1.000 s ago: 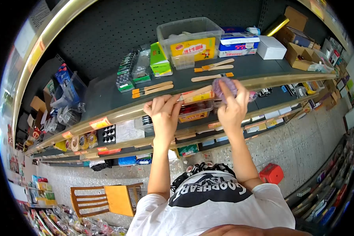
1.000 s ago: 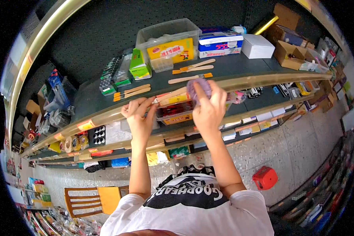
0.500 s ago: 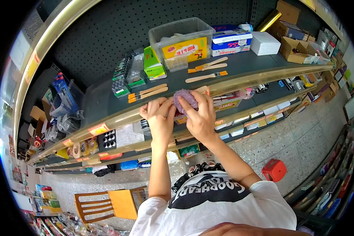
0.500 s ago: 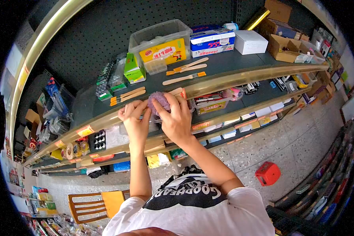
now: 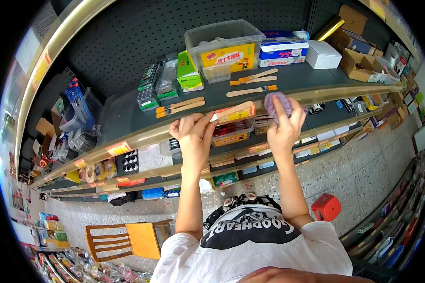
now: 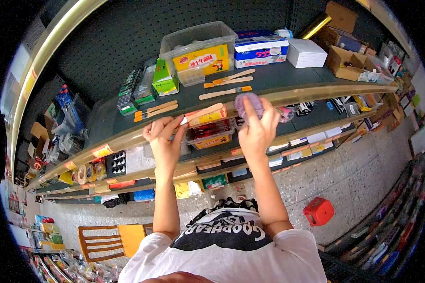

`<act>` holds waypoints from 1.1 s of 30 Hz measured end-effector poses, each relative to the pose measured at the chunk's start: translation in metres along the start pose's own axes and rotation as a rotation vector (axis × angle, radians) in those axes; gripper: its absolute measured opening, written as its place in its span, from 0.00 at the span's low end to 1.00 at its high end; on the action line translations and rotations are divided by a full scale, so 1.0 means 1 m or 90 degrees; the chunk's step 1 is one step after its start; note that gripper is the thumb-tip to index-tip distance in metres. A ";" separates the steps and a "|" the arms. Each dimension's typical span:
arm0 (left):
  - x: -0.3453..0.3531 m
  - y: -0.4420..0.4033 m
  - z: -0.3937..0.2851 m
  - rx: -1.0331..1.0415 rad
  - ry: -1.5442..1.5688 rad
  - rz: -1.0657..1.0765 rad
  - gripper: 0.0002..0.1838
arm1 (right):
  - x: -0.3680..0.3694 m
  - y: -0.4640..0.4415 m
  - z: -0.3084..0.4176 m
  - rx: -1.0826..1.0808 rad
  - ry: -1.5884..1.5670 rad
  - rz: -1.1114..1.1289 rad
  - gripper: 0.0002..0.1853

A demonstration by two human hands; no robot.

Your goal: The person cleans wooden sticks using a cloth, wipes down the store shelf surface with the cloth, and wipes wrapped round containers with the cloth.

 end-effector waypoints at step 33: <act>-0.003 -0.006 0.002 -0.003 0.010 0.008 0.09 | 0.013 -0.002 0.026 -0.039 -0.051 0.025 0.32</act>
Point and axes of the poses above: each hand's wrist, its own y-axis away from the middle knuckle, its own x-axis out of the palm, z = x × y, the point moved 5 cm from there along -y, towards the middle knuckle, and after that the axes turned 1 degree about -z, right-handed, at the moved point
